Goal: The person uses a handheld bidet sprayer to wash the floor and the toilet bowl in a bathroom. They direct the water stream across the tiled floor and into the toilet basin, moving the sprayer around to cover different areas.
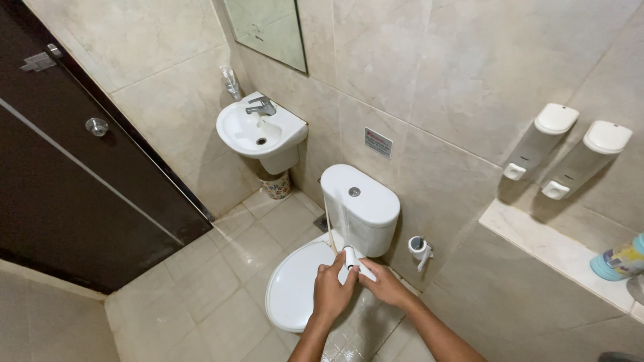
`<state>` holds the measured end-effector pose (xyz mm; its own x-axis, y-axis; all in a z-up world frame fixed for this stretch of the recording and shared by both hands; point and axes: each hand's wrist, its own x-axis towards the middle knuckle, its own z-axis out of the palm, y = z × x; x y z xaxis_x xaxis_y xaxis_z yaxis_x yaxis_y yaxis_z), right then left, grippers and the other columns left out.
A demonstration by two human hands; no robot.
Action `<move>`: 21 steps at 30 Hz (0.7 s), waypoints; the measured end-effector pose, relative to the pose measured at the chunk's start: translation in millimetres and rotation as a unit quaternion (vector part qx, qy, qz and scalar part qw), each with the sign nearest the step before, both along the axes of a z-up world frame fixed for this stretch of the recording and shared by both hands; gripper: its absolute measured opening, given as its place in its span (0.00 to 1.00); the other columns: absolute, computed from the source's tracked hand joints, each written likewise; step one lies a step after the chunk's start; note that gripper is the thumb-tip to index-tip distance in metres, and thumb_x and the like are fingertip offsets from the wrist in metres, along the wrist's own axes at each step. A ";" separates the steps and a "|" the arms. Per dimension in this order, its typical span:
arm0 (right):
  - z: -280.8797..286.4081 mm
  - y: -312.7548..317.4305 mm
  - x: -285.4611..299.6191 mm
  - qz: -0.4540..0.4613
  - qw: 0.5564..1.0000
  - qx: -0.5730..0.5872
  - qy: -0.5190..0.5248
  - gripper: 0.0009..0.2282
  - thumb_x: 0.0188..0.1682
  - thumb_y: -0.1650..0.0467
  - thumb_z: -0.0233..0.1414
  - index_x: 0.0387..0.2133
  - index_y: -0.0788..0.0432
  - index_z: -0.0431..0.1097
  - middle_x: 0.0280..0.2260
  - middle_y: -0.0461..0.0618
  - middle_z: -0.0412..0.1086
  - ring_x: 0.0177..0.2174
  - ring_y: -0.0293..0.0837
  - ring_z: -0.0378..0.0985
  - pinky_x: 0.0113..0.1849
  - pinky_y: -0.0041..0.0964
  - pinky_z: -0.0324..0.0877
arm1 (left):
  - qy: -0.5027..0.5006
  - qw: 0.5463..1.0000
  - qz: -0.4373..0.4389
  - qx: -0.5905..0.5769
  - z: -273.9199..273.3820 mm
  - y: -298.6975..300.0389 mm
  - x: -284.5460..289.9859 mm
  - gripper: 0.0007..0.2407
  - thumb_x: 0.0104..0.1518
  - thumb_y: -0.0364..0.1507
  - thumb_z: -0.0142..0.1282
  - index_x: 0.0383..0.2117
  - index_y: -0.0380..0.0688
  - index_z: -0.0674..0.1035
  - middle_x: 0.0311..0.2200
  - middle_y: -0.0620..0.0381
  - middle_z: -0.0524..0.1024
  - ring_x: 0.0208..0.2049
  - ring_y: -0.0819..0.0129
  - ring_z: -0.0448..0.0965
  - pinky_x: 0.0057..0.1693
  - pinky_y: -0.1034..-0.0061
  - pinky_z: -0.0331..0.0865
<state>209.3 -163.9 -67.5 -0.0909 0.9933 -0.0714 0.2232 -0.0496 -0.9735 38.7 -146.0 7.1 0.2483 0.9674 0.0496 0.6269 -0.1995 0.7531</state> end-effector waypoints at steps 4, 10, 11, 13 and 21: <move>-4.3 -8.2 10.6 -0.020 0.999 0.018 -0.035 0.18 0.53 0.67 0.53 0.56 0.58 0.67 0.45 0.46 0.77 0.44 0.36 0.75 0.48 0.34 0.69 | -0.013 0.999 -0.040 0.033 -6.3 -1.2 9.8 0.24 0.57 0.38 0.60 0.58 0.39 0.75 0.35 0.37 0.80 0.38 0.47 0.77 0.47 0.61 0.72; -12.2 -28.0 25.5 -0.055 0.998 -0.004 -0.004 0.16 0.54 0.67 0.53 0.54 0.58 0.68 0.44 0.46 0.76 0.43 0.36 0.74 0.48 0.34 0.69 | 0.021 0.998 -0.053 -0.032 5.4 -12.3 29.8 0.25 0.56 0.38 0.59 0.59 0.42 0.74 0.32 0.37 0.80 0.38 0.51 0.76 0.47 0.63 0.73; -13.6 -31.8 27.7 -0.056 0.998 -0.016 0.008 0.16 0.54 0.67 0.52 0.55 0.58 0.68 0.43 0.47 0.75 0.43 0.36 0.73 0.47 0.34 0.69 | 0.012 0.998 -0.067 -0.017 0.6 -12.9 32.0 0.24 0.56 0.38 0.60 0.59 0.41 0.74 0.34 0.38 0.81 0.39 0.50 0.76 0.47 0.62 0.73; -22.5 -38.4 32.1 -0.064 0.997 -0.029 0.020 0.16 0.54 0.68 0.51 0.55 0.59 0.67 0.43 0.47 0.75 0.42 0.35 0.73 0.47 0.33 0.69 | 0.003 0.996 -0.087 -0.004 -5.6 -14.8 36.6 0.24 0.56 0.38 0.60 0.58 0.40 0.74 0.36 0.40 0.81 0.39 0.50 0.76 0.48 0.62 0.72; -63.9 -56.5 47.6 -0.130 0.990 -0.020 0.057 0.19 0.55 0.70 0.50 0.60 0.60 0.63 0.46 0.46 0.74 0.43 0.33 0.73 0.45 0.30 0.70 | -0.052 0.983 -0.146 0.096 -49.6 -15.8 55.6 0.22 0.57 0.35 0.62 0.55 0.35 0.77 0.48 0.36 0.80 0.47 0.41 0.76 0.53 0.58 0.69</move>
